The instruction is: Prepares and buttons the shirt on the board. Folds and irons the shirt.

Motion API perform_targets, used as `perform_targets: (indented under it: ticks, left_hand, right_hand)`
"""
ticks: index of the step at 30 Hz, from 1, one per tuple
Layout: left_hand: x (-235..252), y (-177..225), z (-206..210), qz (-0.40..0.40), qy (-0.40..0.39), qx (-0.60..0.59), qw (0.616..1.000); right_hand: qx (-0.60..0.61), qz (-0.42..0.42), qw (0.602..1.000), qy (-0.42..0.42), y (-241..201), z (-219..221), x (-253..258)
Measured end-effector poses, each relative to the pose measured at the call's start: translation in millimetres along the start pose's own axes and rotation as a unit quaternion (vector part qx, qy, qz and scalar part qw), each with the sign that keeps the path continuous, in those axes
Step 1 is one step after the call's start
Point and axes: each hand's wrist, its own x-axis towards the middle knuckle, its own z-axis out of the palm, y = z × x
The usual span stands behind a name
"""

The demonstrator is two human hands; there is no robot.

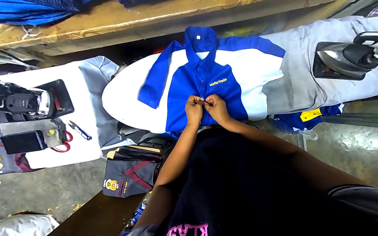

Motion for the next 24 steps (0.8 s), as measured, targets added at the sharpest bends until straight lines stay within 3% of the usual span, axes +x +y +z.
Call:
perform_targets:
  ticks: [7, 13, 24]
  left_hand:
    - [1.5, -0.7, 3.7, -0.005, 0.011, -0.015, 1.0]
    - [-0.1, 3.6, 3.5, -0.051, 0.023, -0.1, 0.993]
    - [5.2, 1.9, 0.2, -0.089, 0.011, -0.121, 0.989]
  right_hand:
    - [-0.011, 0.016, 1.0, -0.012, -5.5, -1.6, 1.2]
    - [-0.003, -0.015, 1.0, -0.004, 4.0, 0.6, 2.9]
    - [-0.001, -0.106, 0.994, 0.01, 24.1, 6.4, 4.9]
